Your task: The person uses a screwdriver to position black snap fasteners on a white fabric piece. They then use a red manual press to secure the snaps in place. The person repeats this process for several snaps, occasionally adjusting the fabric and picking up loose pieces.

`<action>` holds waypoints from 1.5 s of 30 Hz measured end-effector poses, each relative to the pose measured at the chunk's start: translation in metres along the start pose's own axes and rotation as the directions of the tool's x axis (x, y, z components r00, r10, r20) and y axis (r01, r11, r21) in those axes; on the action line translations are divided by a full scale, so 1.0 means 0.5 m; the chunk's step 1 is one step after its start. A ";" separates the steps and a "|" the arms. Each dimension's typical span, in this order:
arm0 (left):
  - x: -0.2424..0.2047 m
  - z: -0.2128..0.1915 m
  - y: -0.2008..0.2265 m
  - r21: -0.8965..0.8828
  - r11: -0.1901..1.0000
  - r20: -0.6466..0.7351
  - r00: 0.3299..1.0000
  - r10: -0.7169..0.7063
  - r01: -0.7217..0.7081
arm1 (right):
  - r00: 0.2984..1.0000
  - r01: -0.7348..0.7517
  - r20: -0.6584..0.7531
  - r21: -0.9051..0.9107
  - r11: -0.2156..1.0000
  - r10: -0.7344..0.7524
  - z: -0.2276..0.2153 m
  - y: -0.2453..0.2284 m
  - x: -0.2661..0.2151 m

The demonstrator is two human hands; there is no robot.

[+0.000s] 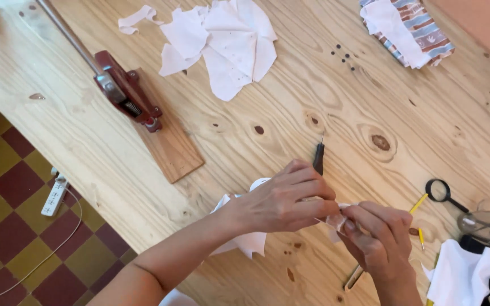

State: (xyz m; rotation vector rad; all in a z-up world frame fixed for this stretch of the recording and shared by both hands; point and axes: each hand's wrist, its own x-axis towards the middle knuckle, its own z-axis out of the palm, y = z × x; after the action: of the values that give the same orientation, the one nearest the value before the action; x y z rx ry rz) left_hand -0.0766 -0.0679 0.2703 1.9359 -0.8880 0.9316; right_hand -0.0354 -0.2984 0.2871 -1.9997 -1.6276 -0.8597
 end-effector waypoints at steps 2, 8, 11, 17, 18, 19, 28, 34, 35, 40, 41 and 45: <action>-0.004 0.007 -0.028 -0.060 0.998 -0.031 0.999 -0.008 0.006 | 1.000 0.001 0.006 0.026 1.000 -0.001 0.029 0.027 0.002; -0.068 0.028 -0.160 -0.058 0.992 -0.091 0.989 -0.115 0.110 | 0.970 -0.204 0.180 0.256 0.945 0.160 0.153 0.155 0.020; -0.105 0.032 -0.215 -0.015 0.991 -0.067 0.989 -0.134 0.133 | 0.761 -0.577 0.590 0.427 0.696 0.269 0.219 0.291 0.020; -0.159 0.052 -0.273 0.123 0.973 -0.032 0.981 -0.192 0.194 | 0.228 -0.969 0.426 0.184 0.162 0.875 0.498 0.666 -0.075; -0.161 0.053 -0.276 0.076 0.974 -0.022 0.977 -0.212 0.213 | 0.234 -0.967 0.368 0.184 0.176 0.900 0.549 0.740 -0.125; -0.163 0.053 -0.281 0.032 0.973 -0.011 0.973 -0.228 0.229 | 0.242 -0.964 0.307 0.187 0.191 0.921 0.600 0.816 -0.174; -0.228 0.101 -0.311 0.051 0.986 -0.032 0.987 -0.159 0.160 | 0.027 -0.997 0.243 -0.064 0.044 0.970 0.686 0.904 -0.155; -0.207 0.119 -0.284 0.041 0.962 -0.173 0.950 -0.261 0.271 | -0.064 -0.987 0.343 -0.159 -0.009 0.937 0.658 0.869 -0.088; -0.207 0.129 -0.276 0.045 0.962 -0.174 0.950 -0.257 0.269 | -0.059 -0.988 0.342 -0.156 -0.006 0.938 0.647 0.840 -0.075; -0.198 0.122 -0.246 0.109 0.943 -0.426 0.872 -0.242 0.315 | 0.118 -0.974 0.429 0.227 0.019 0.896 0.563 0.650 0.004; -0.182 0.088 -0.234 0.121 0.943 -0.428 0.874 -0.232 0.310 | 0.130 -0.971 0.429 0.238 0.027 0.894 0.531 0.606 0.025; -0.120 -0.020 -0.151 0.221 0.963 -0.227 0.968 -0.105 0.157 | 0.246 -0.938 0.534 0.340 0.061 0.809 0.365 0.413 0.101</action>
State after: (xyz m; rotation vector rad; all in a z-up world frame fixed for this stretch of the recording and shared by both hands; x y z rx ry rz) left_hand -0.0458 -0.0116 0.1974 2.0189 -0.5352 1.1839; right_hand 0.2080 -0.1881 0.2029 -2.0160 -0.2578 0.3958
